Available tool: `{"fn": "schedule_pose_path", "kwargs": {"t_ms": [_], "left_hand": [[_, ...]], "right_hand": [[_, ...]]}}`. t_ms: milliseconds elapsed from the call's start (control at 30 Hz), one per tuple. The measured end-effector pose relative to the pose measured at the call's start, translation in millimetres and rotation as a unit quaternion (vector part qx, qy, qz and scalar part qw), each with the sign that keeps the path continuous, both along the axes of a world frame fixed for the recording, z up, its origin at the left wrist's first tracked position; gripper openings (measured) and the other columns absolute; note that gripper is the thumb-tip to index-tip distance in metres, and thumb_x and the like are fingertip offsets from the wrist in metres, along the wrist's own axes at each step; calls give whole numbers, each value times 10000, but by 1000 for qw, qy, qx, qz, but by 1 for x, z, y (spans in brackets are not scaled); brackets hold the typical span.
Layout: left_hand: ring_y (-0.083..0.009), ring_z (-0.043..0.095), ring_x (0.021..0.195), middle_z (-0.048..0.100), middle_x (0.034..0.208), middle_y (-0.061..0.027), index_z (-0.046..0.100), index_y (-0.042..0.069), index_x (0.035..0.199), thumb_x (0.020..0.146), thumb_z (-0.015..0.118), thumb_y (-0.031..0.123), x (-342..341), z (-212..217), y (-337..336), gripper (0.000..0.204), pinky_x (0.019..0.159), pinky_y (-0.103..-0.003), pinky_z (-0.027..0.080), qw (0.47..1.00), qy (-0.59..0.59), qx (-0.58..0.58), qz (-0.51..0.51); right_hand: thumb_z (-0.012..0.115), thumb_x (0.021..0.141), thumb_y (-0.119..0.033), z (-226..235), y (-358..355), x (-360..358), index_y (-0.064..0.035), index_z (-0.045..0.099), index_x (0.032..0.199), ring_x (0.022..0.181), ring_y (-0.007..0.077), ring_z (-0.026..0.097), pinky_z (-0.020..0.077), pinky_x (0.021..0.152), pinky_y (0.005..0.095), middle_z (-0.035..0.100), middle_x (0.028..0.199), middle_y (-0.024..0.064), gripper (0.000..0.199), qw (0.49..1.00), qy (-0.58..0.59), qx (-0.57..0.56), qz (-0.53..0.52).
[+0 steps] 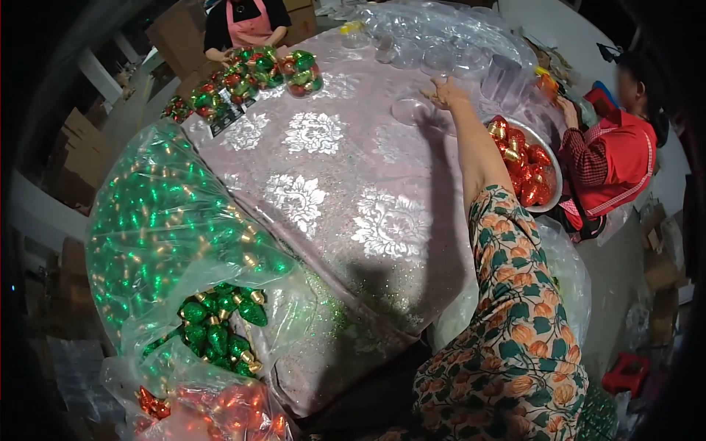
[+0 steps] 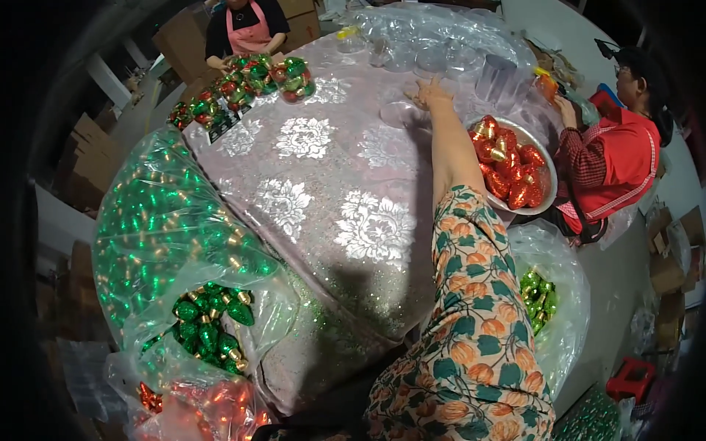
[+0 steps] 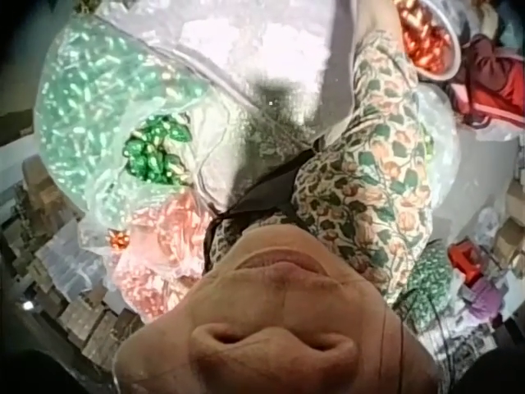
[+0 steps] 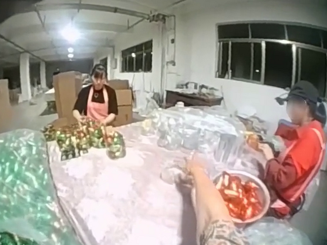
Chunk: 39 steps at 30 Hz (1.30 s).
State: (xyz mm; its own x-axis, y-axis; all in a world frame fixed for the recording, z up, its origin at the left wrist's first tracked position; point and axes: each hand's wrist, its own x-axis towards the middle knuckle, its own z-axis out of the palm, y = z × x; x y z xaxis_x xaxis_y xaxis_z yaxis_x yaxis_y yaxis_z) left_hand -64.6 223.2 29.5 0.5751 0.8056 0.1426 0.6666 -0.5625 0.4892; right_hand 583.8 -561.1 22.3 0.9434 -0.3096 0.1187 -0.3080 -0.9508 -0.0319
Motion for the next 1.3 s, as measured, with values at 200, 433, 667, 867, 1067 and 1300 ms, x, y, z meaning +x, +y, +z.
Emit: {"fn": "schedule_pose_path", "kwargs": {"t_ms": [200,433,667,867,1067,1300], "left_hand": [[-224,494,845,536,987,-122,567,7,1077,915,478,205,27,-13,16,271,698,-344,436,999,-4,-13,-51],[-235,494,931,519,1074,-137,557,0,1118,919,465,250,88,-35,41,333,753,-353,440,989,-36,-30,-141],[-246,493,1017,502,1160,-152,548,-6,1159,922,452,294,151,-60,55,395,808,-361,444,965,-71,-58,-248],[-255,492,1090,488,1234,-165,541,-12,1194,926,440,332,66,-42,81,448,856,-369,448,968,-64,-49,-239],[-263,492,1152,476,1296,-176,534,-17,1224,928,431,364,-110,-14,72,493,895,-375,451,988,17,-60,-141],[-299,576,908,579,1013,-177,599,0,1010,818,535,249,-103,-59,55,321,770,-400,481,951,215,38,-221]], "right_hand": [[647,766,-479,-29,-12,20,-223,324,1373,1145,391,489,427,906,506,443,1291,227,734,992,48,-31,109],[624,777,-194,-20,31,25,-67,459,1220,1063,328,570,473,864,441,571,1181,172,489,994,-64,30,88],[665,717,-133,-25,43,-22,-40,599,834,856,367,605,473,737,457,632,872,185,163,953,-170,23,250],[669,675,-97,19,152,-218,-21,559,734,685,372,585,450,620,474,586,681,173,145,847,-43,189,496],[664,694,-103,7,193,-311,-17,552,840,760,366,588,459,670,464,594,796,185,204,783,87,231,571],[773,629,-218,24,251,-346,-116,603,1121,1159,310,456,353,935,490,447,1305,143,530,865,45,-209,454]]}}
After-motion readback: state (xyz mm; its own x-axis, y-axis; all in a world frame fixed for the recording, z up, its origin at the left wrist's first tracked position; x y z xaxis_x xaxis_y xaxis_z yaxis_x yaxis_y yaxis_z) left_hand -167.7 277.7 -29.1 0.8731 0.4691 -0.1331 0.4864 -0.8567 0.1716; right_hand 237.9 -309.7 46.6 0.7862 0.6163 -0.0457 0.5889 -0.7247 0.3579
